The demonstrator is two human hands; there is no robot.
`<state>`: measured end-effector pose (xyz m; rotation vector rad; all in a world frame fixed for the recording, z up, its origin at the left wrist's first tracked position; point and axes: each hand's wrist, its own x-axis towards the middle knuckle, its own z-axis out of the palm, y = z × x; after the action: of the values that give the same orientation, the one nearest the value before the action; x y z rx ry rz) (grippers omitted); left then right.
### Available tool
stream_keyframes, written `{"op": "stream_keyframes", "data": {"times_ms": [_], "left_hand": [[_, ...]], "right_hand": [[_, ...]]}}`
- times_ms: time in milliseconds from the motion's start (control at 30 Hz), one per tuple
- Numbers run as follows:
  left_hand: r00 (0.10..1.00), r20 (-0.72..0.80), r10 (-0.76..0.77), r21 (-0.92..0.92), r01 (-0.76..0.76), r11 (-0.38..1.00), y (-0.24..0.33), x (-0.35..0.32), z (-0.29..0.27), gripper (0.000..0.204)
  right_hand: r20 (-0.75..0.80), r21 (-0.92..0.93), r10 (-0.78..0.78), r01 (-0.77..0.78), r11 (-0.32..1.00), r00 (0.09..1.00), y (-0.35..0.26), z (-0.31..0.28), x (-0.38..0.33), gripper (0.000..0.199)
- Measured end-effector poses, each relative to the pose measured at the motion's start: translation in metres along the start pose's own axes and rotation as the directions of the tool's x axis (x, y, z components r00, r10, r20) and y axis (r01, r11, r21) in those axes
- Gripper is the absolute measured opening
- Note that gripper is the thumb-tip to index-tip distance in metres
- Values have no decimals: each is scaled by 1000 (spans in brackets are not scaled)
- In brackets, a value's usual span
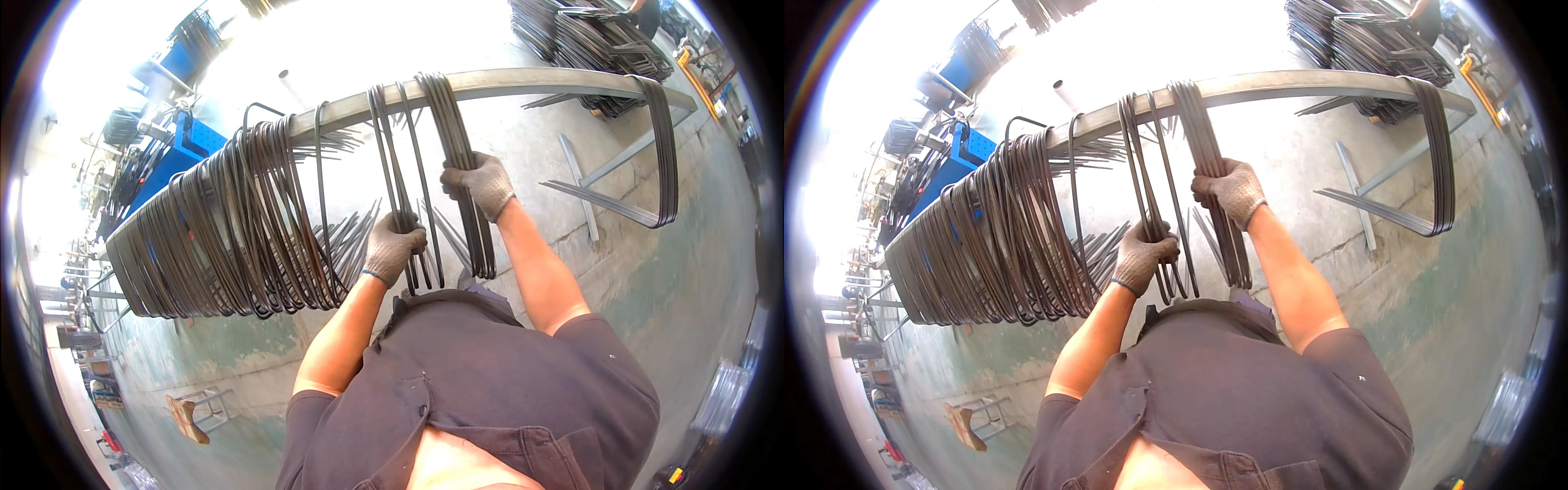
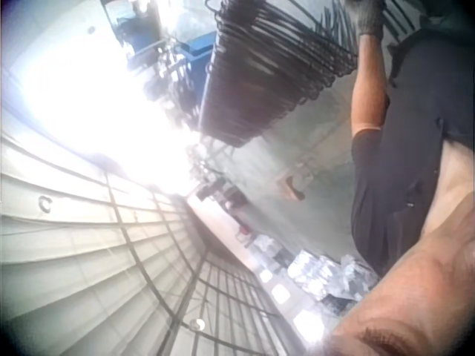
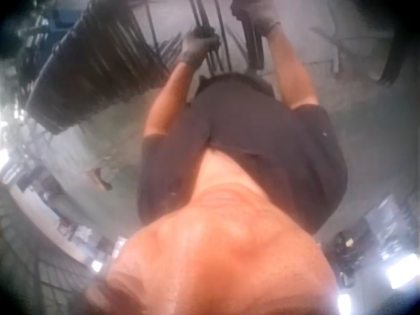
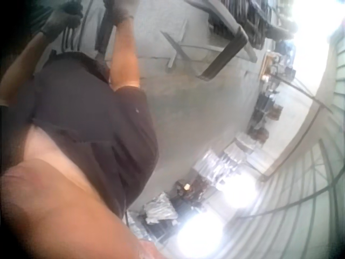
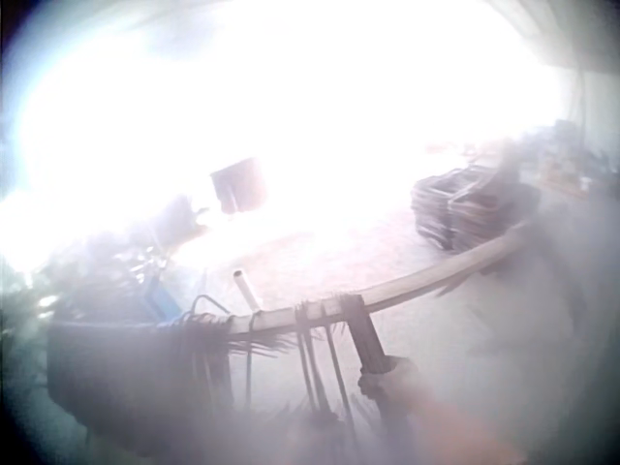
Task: The person repeatedly picks up bundles of bent metal rods from a horizontal rack and places them back onto the rack in a more organized manner. The person wears gloves and handles the rods by hand throughout the clip.
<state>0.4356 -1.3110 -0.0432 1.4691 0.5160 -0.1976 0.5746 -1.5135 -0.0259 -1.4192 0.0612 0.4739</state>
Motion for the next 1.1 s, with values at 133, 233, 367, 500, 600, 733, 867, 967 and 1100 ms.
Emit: {"op": "stream_keyframes", "data": {"times_ms": [133,233,367,500,600,733,867,967,1100], "left_hand": [[999,-43,-6,-62,3,998,16,11,0,34],[988,-82,130,53,-126,991,24,32,-7,34],[815,-243,525,421,-399,814,28,33,-22,39],[503,-345,792,629,-503,593,42,7,-58,37],[405,-329,853,836,-295,463,46,-7,-78,37],[674,-508,536,578,-195,792,21,5,-72,42],[869,-413,273,142,-235,962,18,15,-59,39],[953,-230,199,16,-200,980,23,19,-28,45],[978,-155,140,-82,-154,985,22,14,-10,40]], "right_hand": [[-28,4,-4,4,1000,1000,-2,-13,-1,33],[-30,-65,-2,0,998,1000,-7,-15,-3,35],[-124,-407,-96,38,913,988,-19,-18,-11,44],[-10,-916,-888,353,193,459,2,-11,-39,51],[41,-742,-858,591,317,512,22,4,-67,62],[-2,-720,-358,248,649,934,29,34,-75,74],[306,-35,186,-184,982,934,39,26,-35,42],[381,-47,202,-199,979,902,38,29,-30,37],[454,72,173,-229,971,874,52,30,-20,39]]}}
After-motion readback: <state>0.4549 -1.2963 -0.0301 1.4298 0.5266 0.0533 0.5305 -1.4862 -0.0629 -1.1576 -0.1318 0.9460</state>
